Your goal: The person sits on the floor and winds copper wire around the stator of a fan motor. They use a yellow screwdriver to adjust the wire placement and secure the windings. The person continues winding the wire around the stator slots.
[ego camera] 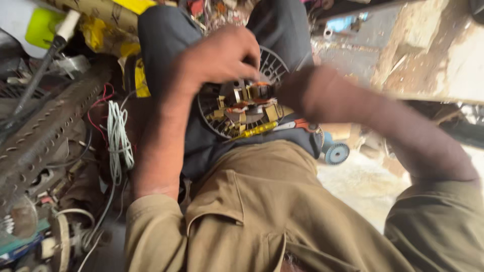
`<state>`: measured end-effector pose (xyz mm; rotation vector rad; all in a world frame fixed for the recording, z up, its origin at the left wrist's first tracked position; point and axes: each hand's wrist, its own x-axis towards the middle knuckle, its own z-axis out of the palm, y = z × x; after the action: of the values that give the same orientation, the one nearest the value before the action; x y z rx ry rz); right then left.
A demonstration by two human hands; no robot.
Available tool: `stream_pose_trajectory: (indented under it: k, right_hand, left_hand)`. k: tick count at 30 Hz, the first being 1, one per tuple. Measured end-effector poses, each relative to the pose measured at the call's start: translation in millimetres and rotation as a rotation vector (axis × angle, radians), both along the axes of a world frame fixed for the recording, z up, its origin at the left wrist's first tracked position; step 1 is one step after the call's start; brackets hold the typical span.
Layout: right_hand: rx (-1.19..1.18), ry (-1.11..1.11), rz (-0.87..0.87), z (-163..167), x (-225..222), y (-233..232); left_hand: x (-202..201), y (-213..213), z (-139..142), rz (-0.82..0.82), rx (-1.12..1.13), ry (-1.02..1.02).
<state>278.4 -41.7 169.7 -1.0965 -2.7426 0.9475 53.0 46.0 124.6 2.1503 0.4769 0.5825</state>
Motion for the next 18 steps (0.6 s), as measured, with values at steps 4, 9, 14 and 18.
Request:
stream_pose_trajectory:
  k: [4,9,14,18]
  right_hand:
    - [0.141,0.451,0.260,8,-7,-16]
    - [-0.074,0.331,-0.183,-45,-5,38]
    - [-0.014,0.157,-0.348,-22,26,26]
    - [-0.015,0.090,0.178,-6,-11,-17]
  left_hand:
    - [-28,-68,23,0.156,0.020,-0.145]
    - [-45,-118,-18,0.432,0.218,-0.193]
    - [-3,-28,-21,0.146,-0.038,-0.164]
    - [-7,-8,9,0.071,-0.194,0.016]
